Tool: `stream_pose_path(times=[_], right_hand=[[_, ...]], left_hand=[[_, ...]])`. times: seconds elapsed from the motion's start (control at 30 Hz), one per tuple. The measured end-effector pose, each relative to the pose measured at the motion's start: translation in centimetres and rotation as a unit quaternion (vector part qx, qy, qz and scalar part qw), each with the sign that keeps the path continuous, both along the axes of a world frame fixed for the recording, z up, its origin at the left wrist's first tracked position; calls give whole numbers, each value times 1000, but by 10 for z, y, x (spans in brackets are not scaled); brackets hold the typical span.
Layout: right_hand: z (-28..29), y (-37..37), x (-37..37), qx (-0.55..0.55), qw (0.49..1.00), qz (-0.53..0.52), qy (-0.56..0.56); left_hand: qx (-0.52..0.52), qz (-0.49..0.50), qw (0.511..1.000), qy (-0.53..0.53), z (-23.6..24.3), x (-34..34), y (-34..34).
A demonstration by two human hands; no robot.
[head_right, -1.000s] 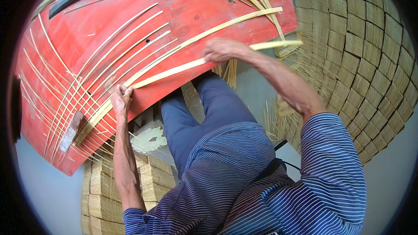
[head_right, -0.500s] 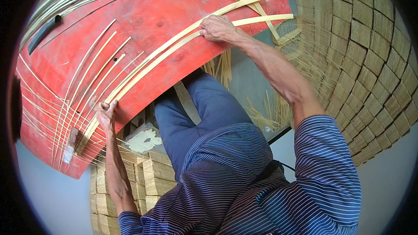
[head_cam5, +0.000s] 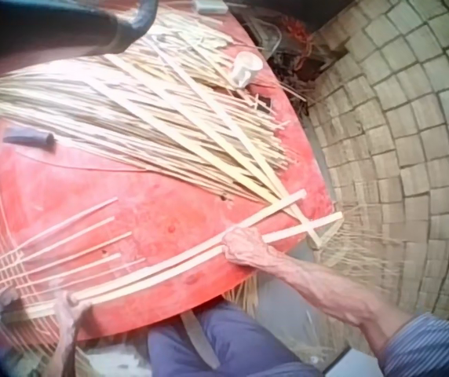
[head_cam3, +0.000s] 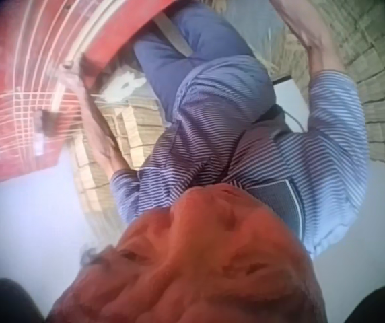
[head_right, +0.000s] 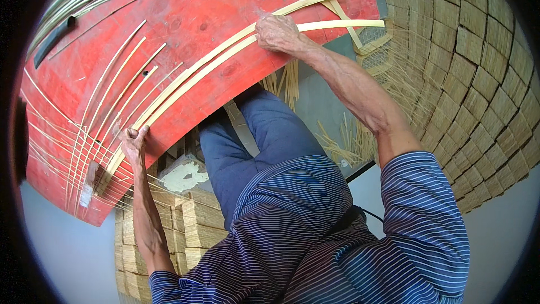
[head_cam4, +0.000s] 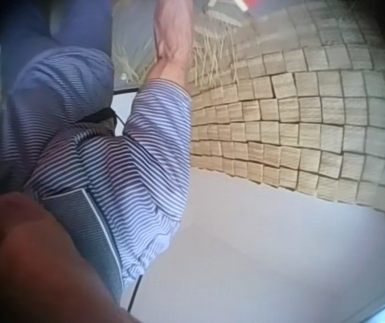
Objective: The person weaves thin bamboo strips by hand on a red work surface. They interlace the strips in a repetitive pattern, occasionally using a small wooden block to press the weave tight.
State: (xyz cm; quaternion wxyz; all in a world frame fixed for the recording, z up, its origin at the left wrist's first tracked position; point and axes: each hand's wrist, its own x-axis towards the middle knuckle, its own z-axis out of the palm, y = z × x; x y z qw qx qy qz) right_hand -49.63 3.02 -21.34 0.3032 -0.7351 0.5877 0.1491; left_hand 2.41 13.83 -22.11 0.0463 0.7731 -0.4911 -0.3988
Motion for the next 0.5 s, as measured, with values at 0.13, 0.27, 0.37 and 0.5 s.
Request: stream_pose_path(times=[0.13,0.27,0.37,0.5], right_hand=[[3,3,6,-30,1000,-8,4],[6,10,15,-69,997,-45,12],[10,13,26,-73,994,-59,60],[14,17,46,-79,988,-102,85]], left_hand=[[4,26,1000,8,5,-6,-3],[-9,21,1000,11,-1,0,2],[-8,17,1000,0,-2,0,3],[-6,19,999,-26,3,0,3]])
